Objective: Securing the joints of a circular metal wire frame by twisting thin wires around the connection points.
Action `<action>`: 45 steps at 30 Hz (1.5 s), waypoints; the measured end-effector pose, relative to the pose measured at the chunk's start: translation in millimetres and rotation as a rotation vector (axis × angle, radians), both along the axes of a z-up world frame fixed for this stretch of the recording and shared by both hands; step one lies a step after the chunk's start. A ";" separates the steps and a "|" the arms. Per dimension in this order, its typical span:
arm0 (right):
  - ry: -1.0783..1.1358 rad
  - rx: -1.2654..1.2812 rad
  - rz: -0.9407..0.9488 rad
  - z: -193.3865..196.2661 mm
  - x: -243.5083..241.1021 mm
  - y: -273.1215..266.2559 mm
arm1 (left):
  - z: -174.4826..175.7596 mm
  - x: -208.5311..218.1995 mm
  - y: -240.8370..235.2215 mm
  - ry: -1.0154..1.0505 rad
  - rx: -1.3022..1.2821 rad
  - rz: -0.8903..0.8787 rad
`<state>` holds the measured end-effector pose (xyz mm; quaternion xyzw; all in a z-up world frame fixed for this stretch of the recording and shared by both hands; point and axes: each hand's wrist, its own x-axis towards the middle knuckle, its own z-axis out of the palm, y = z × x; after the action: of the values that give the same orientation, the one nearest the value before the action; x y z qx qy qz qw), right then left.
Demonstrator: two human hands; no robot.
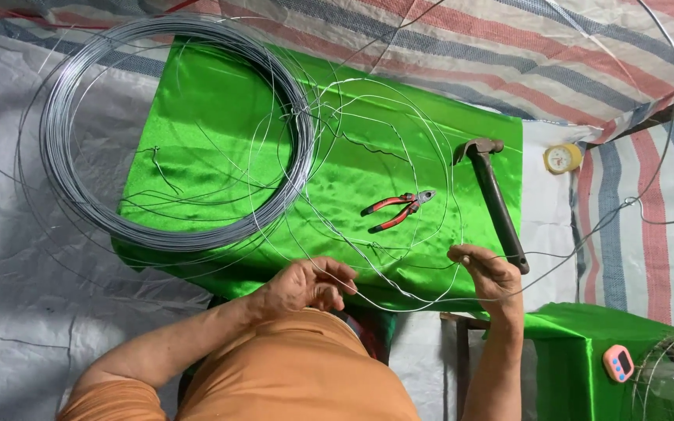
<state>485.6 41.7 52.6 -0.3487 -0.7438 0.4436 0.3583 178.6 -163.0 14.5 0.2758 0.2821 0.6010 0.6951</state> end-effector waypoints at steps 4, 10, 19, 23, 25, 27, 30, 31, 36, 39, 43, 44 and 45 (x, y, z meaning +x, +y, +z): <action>-0.011 0.003 -0.017 -0.6 -1.0 -0.6 | 6.2 -17.4 5.9 0.603 0.378 -0.069; -0.005 0.015 -0.029 7.4 -6.6 -4.3 | -13.0 -14.4 21.9 0.808 0.390 -0.004; 0.124 -0.044 -0.054 2.5 -8.8 -6.5 | -62.5 18.4 91.6 1.582 0.628 0.212; 0.141 -0.043 -0.051 -9.3 0.7 -5.5 | -63.7 13.3 121.6 1.666 0.654 0.158; 0.159 -0.075 -0.046 -11.3 4.7 -4.9 | -94.6 18.0 142.2 1.733 0.689 0.108; 0.154 -0.068 -0.046 -11.5 8.3 -4.0 | -131.9 22.1 155.5 1.798 0.681 0.105; 0.137 -0.034 -0.043 -10.7 9.8 -2.5 | -138.7 20.3 162.4 1.910 0.685 0.104; 0.127 -0.004 -0.045 -10.4 9.5 -2.6 | -132.6 17.9 162.5 1.957 0.706 0.102; 0.126 0.033 -0.041 -9.9 14.4 0.9 | -153.7 17.7 165.9 1.871 0.703 -0.010; 0.137 0.047 -0.051 -14.0 31.0 7.5 | -117.4 1.6 144.6 1.795 0.686 -0.105; 0.162 0.081 -0.038 -11.7 46.1 14.6 | -129.0 -15.6 123.7 1.766 0.671 -0.156; 0.163 0.083 -0.038 -9.7 46.1 14.6 | -126.9 -18.8 119.2 1.767 0.673 -0.155; 0.163 0.089 -0.040 -7.8 46.2 14.3 | -124.8 -21.9 114.4 1.810 0.655 -0.152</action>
<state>531.8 56.0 44.7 -0.3098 -0.7240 0.4298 0.4417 156.7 -48.6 -110.3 0.8324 0.5108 0.1633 0.1399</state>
